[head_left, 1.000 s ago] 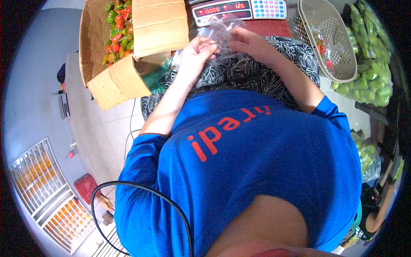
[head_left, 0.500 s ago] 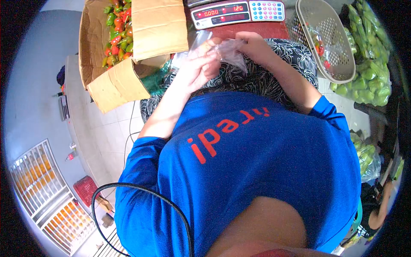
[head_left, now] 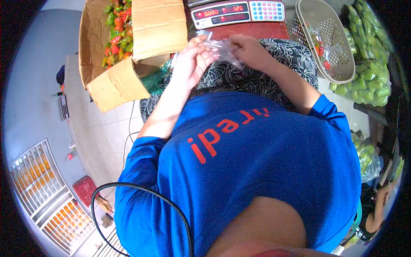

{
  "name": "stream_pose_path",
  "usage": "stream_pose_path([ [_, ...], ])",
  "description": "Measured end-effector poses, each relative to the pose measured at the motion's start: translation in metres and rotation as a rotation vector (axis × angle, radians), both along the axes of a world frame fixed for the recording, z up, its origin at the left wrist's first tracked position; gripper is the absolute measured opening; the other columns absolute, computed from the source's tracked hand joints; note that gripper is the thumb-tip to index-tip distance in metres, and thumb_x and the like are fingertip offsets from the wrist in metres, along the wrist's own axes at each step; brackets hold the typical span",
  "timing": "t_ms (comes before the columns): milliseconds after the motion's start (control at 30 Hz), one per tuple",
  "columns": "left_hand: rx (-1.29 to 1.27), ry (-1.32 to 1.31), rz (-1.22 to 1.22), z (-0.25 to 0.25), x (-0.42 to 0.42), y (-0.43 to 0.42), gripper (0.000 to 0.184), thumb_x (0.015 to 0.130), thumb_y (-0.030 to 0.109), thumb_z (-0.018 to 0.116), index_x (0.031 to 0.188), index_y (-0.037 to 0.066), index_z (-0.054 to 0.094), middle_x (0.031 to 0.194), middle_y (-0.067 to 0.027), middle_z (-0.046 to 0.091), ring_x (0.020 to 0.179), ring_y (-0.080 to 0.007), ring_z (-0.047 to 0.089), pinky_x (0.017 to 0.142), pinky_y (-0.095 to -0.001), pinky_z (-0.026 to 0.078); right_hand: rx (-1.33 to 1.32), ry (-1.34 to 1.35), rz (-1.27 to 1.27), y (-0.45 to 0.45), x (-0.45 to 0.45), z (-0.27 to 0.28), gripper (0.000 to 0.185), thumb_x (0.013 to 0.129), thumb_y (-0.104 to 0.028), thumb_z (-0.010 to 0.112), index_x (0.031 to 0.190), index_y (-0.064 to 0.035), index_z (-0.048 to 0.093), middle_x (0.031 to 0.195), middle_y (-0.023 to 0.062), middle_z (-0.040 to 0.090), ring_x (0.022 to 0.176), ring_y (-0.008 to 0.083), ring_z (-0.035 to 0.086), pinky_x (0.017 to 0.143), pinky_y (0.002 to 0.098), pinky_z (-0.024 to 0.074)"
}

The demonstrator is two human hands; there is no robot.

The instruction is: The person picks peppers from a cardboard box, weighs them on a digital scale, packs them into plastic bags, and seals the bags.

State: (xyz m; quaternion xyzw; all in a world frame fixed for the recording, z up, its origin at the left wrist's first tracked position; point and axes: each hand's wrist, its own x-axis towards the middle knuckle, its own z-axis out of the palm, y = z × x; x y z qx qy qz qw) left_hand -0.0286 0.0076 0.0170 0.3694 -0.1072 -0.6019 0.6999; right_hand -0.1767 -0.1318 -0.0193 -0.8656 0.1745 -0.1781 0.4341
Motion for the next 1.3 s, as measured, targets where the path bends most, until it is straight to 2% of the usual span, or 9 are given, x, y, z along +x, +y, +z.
stream_pose_path([
  [100,-0.013,0.208,0.031,0.005,-0.005,-0.002,0.027,0.084,0.002,0.042,0.111,0.001,0.044,0.078,-0.0081,0.056,0.067,-0.0189,0.058,0.062,-0.0294,0.050,0.085,-0.031,-0.023,0.013,0.002,-0.003,0.012,0.075,-0.008,0.050,0.084,-0.0005,0.055,0.075,0.0094,0.059,0.070,0.0162,0.058,0.066,0.0288,0.0451],
  [267,-0.194,0.278,-0.270,0.007,0.004,0.003,0.025,0.083,0.003,0.050,0.108,0.003,0.048,0.066,0.0010,0.048,0.055,-0.0071,0.043,0.051,-0.0191,0.035,0.370,-0.026,0.053,-0.005,0.000,0.002,0.017,0.079,-0.010,0.043,0.084,0.0012,0.055,0.074,0.0085,0.061,0.070,0.0149,0.058,0.068,0.0283,0.0462],
  [400,0.291,-1.161,-0.278,0.010,-0.010,-0.001,0.029,0.081,0.008,0.060,0.108,0.004,0.051,0.066,0.0059,0.053,0.058,-0.0033,0.046,0.056,-0.0182,0.040,0.614,-0.200,0.172,-0.013,-0.001,-0.009,0.019,0.079,-0.009,0.041,0.083,0.0029,0.056,0.073,0.0079,0.058,0.066,0.0161,0.056,0.068,0.0265,0.0447],
  [467,0.217,-0.897,-0.200,-0.007,-0.005,-0.003,0.024,0.082,0.005,0.057,0.106,0.002,0.052,0.072,0.0045,0.054,0.061,-0.0026,0.046,0.056,-0.0172,0.039,1.145,-0.198,0.071,0.008,0.000,0.015,0.016,0.077,-0.008,0.042,0.083,0.0025,0.053,0.070,0.0066,0.053,0.058,0.0150,0.050,0.060,0.0252,0.0419],
  [600,0.106,-0.755,-0.127,-0.030,0.009,-0.002,0.023,0.090,0.010,0.047,0.110,0.000,0.055,0.086,-0.0002,0.061,0.073,-0.0046,0.053,0.067,-0.0191,0.043,1.277,-0.130,0.357,-0.006,-0.001,-0.001,0.022,0.080,-0.022,0.053,0.086,-0.0015,0.058,0.074,0.0016,0.054,0.060,0.0117,0.046,0.052,0.0256,0.0362],
  [800,0.074,-0.336,0.051,-0.002,-0.008,-0.004,0.032,0.090,0.005,0.042,0.121,-0.002,0.043,0.085,-0.0077,0.056,0.074,-0.0115,0.053,0.067,-0.0228,0.045,0.042,-0.121,0.156,0.012,0.005,-0.007,0.024,0.085,-0.023,0.051,0.096,-0.0018,0.054,0.072,0.0005,0.053,0.061,0.0079,0.047,0.057,0.0217,0.0380],
  [933,0.031,-0.035,0.069,-0.014,0.003,-0.001,0.025,0.089,0.006,0.045,0.113,0.000,0.045,0.073,-0.0012,0.048,0.062,-0.0075,0.044,0.063,-0.0226,0.043,0.256,-0.002,0.083,0.003,0.005,-0.004,0.027,0.087,-0.026,0.051,0.097,-0.0015,0.057,0.083,0.0021,0.059,0.072,0.0092,0.054,0.066,0.0229,0.0423],
  [1167,0.131,-0.862,-0.178,-0.012,-0.005,-0.005,0.030,0.082,0.016,0.060,0.108,0.005,0.049,0.092,-0.0014,0.059,0.086,-0.0089,0.055,0.076,-0.0230,0.043,1.055,-0.271,0.079,0.003,0.004,0.006,0.027,0.089,-0.024,0.049,0.103,-0.0010,0.057,0.086,0.0022,0.058,0.073,0.0096,0.052,0.066,0.0224,0.0421],
  [1300,0.179,-0.803,-0.089,-0.035,0.016,-0.004,0.031,0.083,0.018,0.059,0.108,0.002,0.052,0.095,-0.0025,0.060,0.087,-0.0092,0.055,0.080,-0.0234,0.042,1.154,-0.181,0.309,-0.006,0.006,-0.009,0.029,0.089,-0.022,0.051,0.108,-0.0008,0.054,0.087,0.0035,0.059,0.074,0.0100,0.053,0.066,0.0232,0.0428],
])
